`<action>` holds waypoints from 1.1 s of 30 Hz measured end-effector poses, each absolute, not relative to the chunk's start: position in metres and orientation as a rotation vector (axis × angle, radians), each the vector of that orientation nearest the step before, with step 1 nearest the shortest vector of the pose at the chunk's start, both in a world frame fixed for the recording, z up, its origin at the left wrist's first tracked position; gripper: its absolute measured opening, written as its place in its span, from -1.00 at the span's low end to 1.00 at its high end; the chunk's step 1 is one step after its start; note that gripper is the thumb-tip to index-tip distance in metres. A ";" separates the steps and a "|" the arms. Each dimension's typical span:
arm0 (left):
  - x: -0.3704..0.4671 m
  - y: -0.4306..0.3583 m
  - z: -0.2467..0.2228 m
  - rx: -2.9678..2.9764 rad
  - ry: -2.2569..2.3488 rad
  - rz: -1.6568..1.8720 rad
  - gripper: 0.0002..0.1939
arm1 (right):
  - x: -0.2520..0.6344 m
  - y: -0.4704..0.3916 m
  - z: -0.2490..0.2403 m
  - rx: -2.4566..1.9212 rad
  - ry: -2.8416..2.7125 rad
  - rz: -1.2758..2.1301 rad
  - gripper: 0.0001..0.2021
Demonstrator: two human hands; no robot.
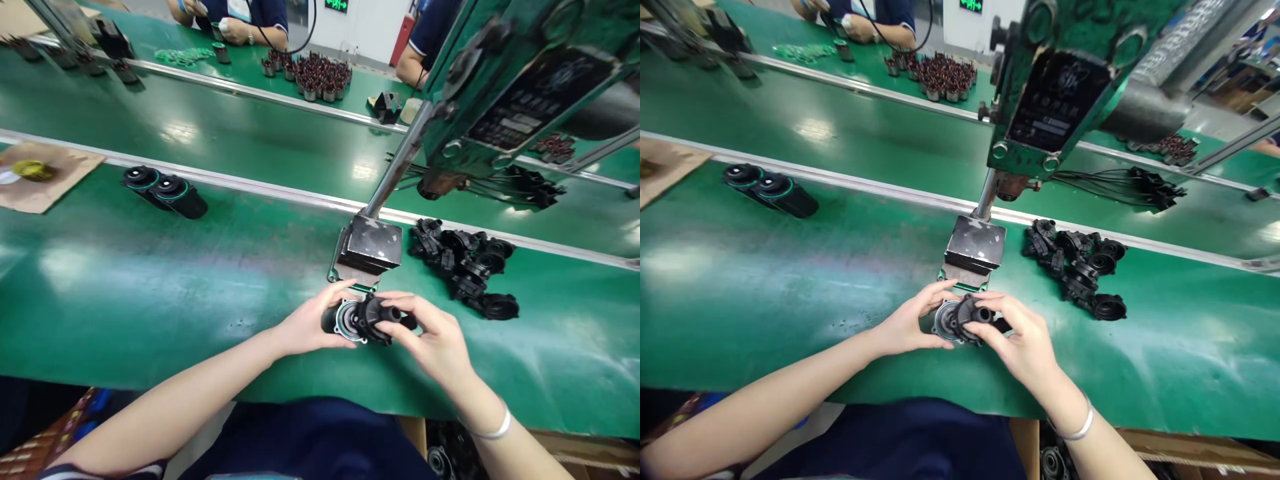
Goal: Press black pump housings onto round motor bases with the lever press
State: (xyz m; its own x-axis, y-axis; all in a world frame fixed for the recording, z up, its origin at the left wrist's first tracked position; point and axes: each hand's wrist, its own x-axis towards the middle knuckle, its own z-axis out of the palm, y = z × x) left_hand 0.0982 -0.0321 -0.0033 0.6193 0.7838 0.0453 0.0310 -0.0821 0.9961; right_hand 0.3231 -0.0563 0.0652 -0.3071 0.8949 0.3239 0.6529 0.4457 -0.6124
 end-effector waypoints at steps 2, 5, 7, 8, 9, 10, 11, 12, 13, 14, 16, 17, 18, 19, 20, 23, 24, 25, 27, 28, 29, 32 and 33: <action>0.097 -0.031 -0.004 1.504 0.703 0.688 0.00 | 0.308 -0.056 0.065 -1.215 -2.127 0.407 -0.79; 0.094 -0.029 -0.006 1.478 0.678 0.678 -0.03 | 0.297 -0.054 0.059 -1.145 -2.211 0.321 -0.77; 0.094 -0.028 -0.008 1.482 0.653 0.694 -0.04 | 0.296 -0.054 0.056 -1.116 -2.271 0.300 -0.75; 0.094 -0.027 -0.009 1.488 0.642 0.700 -0.04 | 0.296 -0.053 0.056 -1.109 -2.301 0.297 -0.75; 0.094 -0.026 -0.009 1.494 0.634 0.705 -0.03 | 0.297 -0.053 0.056 -1.104 -2.327 0.294 -0.74; 0.094 -0.026 -0.010 1.499 0.629 0.707 -0.03 | 0.298 -0.052 0.057 -1.102 -2.347 0.292 -0.73; 0.094 -0.025 -0.010 1.505 0.623 0.707 -0.02 | 0.298 -0.051 0.058 -1.100 -2.364 0.291 -0.73; 0.094 -0.024 -0.010 1.511 0.617 0.703 -0.02 | 0.299 -0.051 0.059 -1.099 -2.377 0.289 -0.72; 0.094 -0.023 -0.010 1.517 0.609 0.698 -0.02 | 0.299 -0.050 0.060 -1.100 -2.384 0.285 -0.72; 0.094 -0.022 -0.010 1.527 0.603 0.689 -0.02 | 0.300 -0.050 0.061 -1.101 -2.390 0.283 -0.72; 0.094 -0.021 -0.009 1.547 0.590 0.674 -0.02 | 0.300 -0.049 0.061 -1.101 -2.404 0.286 -0.73; 0.094 -0.020 -0.009 1.554 0.583 0.672 -0.02 | 0.300 -0.049 0.062 -1.100 -2.409 0.288 -0.73; 0.093 -0.019 -0.009 1.559 0.575 0.672 -0.03 | 0.300 -0.049 0.061 -1.099 -2.413 0.292 -0.73; 0.093 -0.019 -0.009 1.563 0.568 0.672 -0.03 | 0.300 -0.049 0.061 -1.097 -2.418 0.295 -0.72; 0.093 -0.019 -0.009 1.566 0.566 0.673 -0.03 | 0.300 -0.049 0.060 -1.096 -2.423 0.293 -0.72; 0.093 -0.019 -0.009 1.578 0.576 0.670 -0.04 | 0.301 -0.049 0.058 -1.090 -2.429 0.268 -0.70; 0.093 -0.019 -0.009 1.584 0.580 0.670 -0.05 | 0.302 -0.049 0.057 -1.086 -2.429 0.260 -0.70; 0.093 -0.018 -0.008 1.589 0.583 0.671 -0.06 | 0.302 -0.050 0.056 -1.082 -2.428 0.257 -0.70; 0.093 -0.018 -0.009 1.605 0.578 0.677 -0.06 | 0.302 -0.051 0.056 -1.082 -2.427 0.258 -0.70; 0.093 -0.017 -0.009 1.613 0.572 0.684 -0.05 | 0.302 -0.051 0.056 -1.086 -2.428 0.261 -0.71; 0.093 -0.016 -0.009 1.623 0.568 0.690 -0.05 | 0.303 -0.052 0.056 -1.091 -2.430 0.262 -0.71; 0.092 -0.017 -0.009 1.675 0.555 0.708 -0.05 | 0.302 -0.053 0.057 -1.109 -2.447 0.252 -0.72; 0.093 -0.019 -0.009 1.706 0.557 0.725 -0.06 | 0.302 -0.053 0.057 -1.117 -2.455 0.243 -0.71</action>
